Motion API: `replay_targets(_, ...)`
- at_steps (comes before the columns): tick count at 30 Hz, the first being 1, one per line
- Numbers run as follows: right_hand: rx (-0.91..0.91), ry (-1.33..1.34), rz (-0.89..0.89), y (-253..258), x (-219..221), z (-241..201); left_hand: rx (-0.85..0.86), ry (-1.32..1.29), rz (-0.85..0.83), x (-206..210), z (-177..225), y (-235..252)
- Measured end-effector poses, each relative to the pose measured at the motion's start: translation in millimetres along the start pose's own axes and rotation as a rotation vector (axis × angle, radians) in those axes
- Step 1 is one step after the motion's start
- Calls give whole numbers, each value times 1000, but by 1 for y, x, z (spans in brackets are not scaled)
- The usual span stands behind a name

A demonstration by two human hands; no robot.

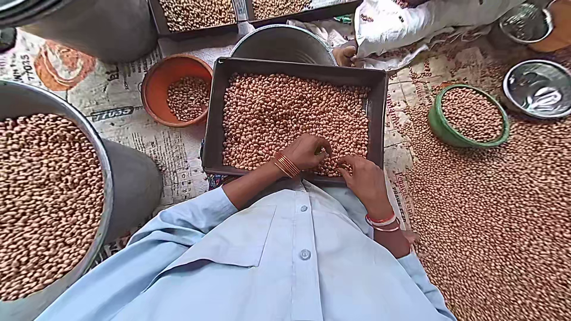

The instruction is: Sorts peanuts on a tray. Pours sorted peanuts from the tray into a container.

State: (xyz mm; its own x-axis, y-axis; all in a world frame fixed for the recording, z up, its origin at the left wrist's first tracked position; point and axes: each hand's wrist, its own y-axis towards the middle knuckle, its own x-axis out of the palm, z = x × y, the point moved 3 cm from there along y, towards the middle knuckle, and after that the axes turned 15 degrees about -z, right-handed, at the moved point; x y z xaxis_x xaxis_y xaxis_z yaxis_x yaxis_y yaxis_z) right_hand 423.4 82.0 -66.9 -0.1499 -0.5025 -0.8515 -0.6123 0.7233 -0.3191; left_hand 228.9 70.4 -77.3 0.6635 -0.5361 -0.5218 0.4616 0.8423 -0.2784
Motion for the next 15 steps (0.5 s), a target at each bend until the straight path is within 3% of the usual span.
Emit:
replay_targets(5, 5, 103, -71, 3, -3, 10, -35, 288, -57, 16, 10, 13)
replay_targets(8, -37, 367, 22, -4, -19, 24, -9, 303, -49, 16, 11, 14)
replay_targets(12, -193, 992, 179, -17, -35, 50, 19, -129, 7, 1, -4, 13)
replay_targets(13, -181, 999, 205, -19, -37, 54, 30, -248, 4, -2, -7, 14)
replay_targets(15, -58, 753, 224, -20, -39, 52, 46, -300, -28, -4, -2, 16)
